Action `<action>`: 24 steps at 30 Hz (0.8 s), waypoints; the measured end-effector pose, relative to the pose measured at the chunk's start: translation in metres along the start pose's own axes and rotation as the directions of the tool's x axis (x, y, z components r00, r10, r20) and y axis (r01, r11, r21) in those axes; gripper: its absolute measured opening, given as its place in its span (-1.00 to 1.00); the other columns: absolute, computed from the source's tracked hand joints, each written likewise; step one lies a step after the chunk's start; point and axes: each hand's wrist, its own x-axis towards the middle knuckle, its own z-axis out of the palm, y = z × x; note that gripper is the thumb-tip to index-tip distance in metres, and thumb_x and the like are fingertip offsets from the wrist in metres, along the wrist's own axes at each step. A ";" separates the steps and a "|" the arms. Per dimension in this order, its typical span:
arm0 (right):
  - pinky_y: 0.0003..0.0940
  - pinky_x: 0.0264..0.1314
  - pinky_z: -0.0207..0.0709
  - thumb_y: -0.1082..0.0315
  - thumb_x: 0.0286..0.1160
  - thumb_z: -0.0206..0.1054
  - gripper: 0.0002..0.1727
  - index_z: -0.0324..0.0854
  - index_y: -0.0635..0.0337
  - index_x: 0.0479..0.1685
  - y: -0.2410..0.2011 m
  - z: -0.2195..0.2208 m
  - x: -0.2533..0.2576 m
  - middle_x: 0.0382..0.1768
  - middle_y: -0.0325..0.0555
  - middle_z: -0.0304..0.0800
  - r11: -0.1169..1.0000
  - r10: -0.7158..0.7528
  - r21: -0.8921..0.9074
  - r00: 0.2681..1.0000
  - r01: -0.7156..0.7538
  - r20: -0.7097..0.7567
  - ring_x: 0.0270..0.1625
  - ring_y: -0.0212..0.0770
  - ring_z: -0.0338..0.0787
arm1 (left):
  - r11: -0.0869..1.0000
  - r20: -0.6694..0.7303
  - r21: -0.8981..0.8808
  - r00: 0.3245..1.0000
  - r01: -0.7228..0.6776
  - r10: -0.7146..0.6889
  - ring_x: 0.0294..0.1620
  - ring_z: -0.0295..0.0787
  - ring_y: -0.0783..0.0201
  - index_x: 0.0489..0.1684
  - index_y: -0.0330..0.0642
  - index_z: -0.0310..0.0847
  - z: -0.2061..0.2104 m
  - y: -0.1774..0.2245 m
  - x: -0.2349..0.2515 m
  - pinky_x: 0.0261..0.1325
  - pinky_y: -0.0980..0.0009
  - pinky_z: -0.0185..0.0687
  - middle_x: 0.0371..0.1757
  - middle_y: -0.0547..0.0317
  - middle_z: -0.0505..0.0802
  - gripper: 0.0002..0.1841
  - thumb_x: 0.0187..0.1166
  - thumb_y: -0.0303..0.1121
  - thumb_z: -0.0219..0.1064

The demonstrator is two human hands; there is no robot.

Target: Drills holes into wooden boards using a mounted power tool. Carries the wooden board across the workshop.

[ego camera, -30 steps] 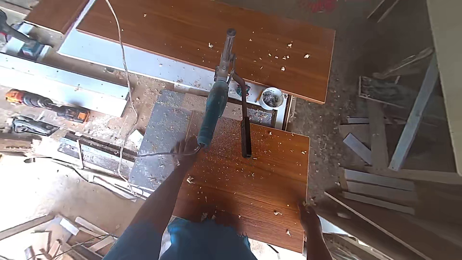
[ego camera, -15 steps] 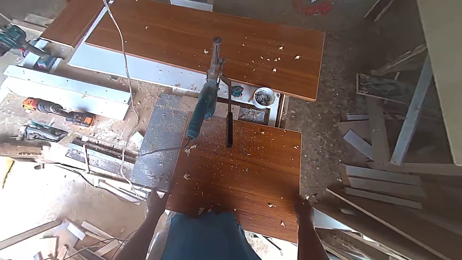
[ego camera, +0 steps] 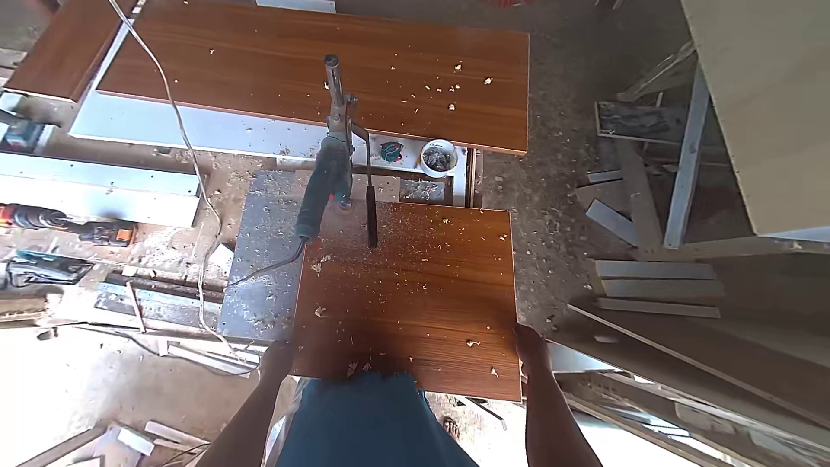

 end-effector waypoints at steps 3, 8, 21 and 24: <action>0.30 0.55 0.35 0.11 0.82 0.18 -0.58 0.68 0.22 0.36 -0.004 -0.001 -0.006 0.33 0.27 0.74 1.000 -0.013 0.019 1.000 0.013 0.016 0.49 0.19 0.64 | 1.000 -0.001 0.010 1.000 -0.001 0.001 0.41 0.69 -0.18 0.14 -0.29 0.74 -0.001 0.002 0.000 0.45 -0.24 0.48 0.25 -0.26 0.81 -0.32 0.73 0.25 0.10; 0.31 0.52 0.36 0.10 0.80 0.21 -0.57 0.67 0.19 0.39 -0.014 0.001 -0.011 0.33 0.26 0.74 0.998 -0.010 0.058 1.000 0.011 -0.016 0.49 0.20 0.63 | 0.999 0.018 0.035 1.000 -0.003 0.002 0.45 0.67 -0.18 0.15 -0.28 0.75 -0.003 0.003 0.001 0.47 -0.24 0.46 0.28 -0.25 0.81 -0.30 0.74 0.27 0.07; 0.38 0.46 0.39 0.17 0.72 0.33 -0.58 0.64 0.14 0.44 -0.016 0.013 -0.008 0.36 0.30 0.70 0.991 -0.009 0.131 0.998 0.017 -0.063 0.49 0.28 0.62 | 0.998 0.064 -0.054 0.998 0.014 -0.011 0.46 0.67 -0.20 0.15 -0.30 0.76 -0.005 0.000 0.005 0.49 -0.26 0.44 0.29 -0.29 0.80 -0.22 0.76 0.32 -0.06; 0.37 0.44 0.40 0.19 0.70 0.35 -0.60 0.65 0.13 0.43 -0.016 0.015 -0.006 0.34 0.30 0.71 0.988 0.003 0.157 0.997 0.008 -0.072 0.46 0.27 0.64 | 0.994 0.064 -0.105 0.998 0.011 -0.005 0.44 0.67 -0.22 0.14 -0.31 0.77 -0.004 -0.001 0.007 0.48 -0.26 0.43 0.27 -0.32 0.80 -0.24 0.76 0.30 -0.03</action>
